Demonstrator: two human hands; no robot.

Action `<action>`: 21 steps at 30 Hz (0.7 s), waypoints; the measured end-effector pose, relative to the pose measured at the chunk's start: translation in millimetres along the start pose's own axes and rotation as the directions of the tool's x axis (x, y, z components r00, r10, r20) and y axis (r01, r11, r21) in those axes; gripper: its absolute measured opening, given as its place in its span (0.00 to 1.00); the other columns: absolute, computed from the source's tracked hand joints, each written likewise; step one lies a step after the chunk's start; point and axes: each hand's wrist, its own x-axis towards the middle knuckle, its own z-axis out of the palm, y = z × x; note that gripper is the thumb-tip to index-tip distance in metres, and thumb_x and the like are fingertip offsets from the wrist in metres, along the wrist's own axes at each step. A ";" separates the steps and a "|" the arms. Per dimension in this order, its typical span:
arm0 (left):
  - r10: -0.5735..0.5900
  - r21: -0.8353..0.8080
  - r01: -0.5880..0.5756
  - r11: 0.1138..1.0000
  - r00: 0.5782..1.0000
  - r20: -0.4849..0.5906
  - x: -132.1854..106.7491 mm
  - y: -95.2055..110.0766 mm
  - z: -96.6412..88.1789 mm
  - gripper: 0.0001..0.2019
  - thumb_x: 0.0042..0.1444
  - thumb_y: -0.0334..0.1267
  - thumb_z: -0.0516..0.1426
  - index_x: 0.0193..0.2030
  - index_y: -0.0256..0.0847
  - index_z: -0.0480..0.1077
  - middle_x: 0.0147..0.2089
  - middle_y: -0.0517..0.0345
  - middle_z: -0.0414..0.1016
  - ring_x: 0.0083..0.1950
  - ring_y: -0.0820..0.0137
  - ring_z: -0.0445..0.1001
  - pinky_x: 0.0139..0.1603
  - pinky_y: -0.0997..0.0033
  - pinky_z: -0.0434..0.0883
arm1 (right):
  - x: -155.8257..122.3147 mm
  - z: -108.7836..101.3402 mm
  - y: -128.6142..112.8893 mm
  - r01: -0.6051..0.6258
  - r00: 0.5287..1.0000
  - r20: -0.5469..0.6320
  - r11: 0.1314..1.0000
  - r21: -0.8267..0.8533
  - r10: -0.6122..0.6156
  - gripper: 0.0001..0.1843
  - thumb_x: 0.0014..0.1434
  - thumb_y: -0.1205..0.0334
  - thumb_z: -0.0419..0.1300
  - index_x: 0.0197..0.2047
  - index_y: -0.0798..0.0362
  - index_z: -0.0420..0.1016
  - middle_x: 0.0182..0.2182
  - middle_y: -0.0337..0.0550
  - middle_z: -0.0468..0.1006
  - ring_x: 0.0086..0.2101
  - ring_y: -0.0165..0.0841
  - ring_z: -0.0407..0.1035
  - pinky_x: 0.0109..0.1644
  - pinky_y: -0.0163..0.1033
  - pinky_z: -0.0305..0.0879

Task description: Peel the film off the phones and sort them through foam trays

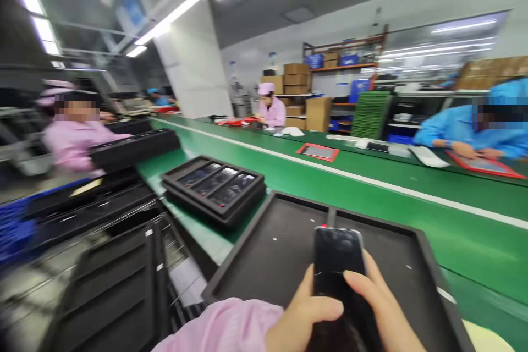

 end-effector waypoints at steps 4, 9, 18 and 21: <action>-0.059 0.023 0.057 0.998 0.994 0.094 -0.5 1.9 -11.2 0.33 0.32 0.32 0.65 0.50 0.38 0.64 0.38 0.52 0.76 0.41 0.57 0.75 0.42 0.62 0.66 | -7.8 9.2 7.0 -0.089 0.991 -0.089 0.984 0.157 0.104 0.39 0.58 0.41 0.52 0.66 0.52 0.46 0.50 0.51 0.72 0.45 0.47 0.70 0.51 0.52 0.66; -0.079 0.010 0.079 0.997 0.984 0.157 -1.9 -2.1 -15.8 0.36 0.30 0.34 0.68 0.51 0.39 0.65 0.41 0.51 0.76 0.43 0.55 0.75 0.45 0.60 0.65 | 3.5 -10.5 -11.8 -0.001 0.995 -0.099 0.992 -0.123 -0.011 0.50 0.53 0.29 0.50 0.67 0.55 0.45 0.59 0.54 0.59 0.57 0.46 0.55 0.60 0.53 0.55; -0.061 0.024 0.059 0.998 0.992 0.109 3.4 -6.5 -19.7 0.36 0.24 0.30 0.70 0.47 0.40 0.68 0.47 0.49 0.76 0.54 0.48 0.69 0.56 0.54 0.63 | 44.6 -14.4 -76.0 0.327 0.945 0.266 0.558 -0.762 -0.190 0.09 0.55 0.60 0.53 0.35 0.49 0.75 0.36 0.40 0.77 0.37 0.39 0.72 0.42 0.44 0.71; -0.059 0.046 0.056 0.997 0.997 0.053 3.8 -9.1 -26.2 0.38 0.23 0.28 0.70 0.49 0.40 0.68 0.51 0.49 0.73 0.59 0.46 0.64 0.60 0.51 0.58 | 43.6 -8.7 -75.1 0.576 0.790 0.411 0.322 -0.751 -0.455 0.11 0.60 0.66 0.50 0.30 0.50 0.72 0.35 0.41 0.77 0.35 0.36 0.72 0.38 0.40 0.72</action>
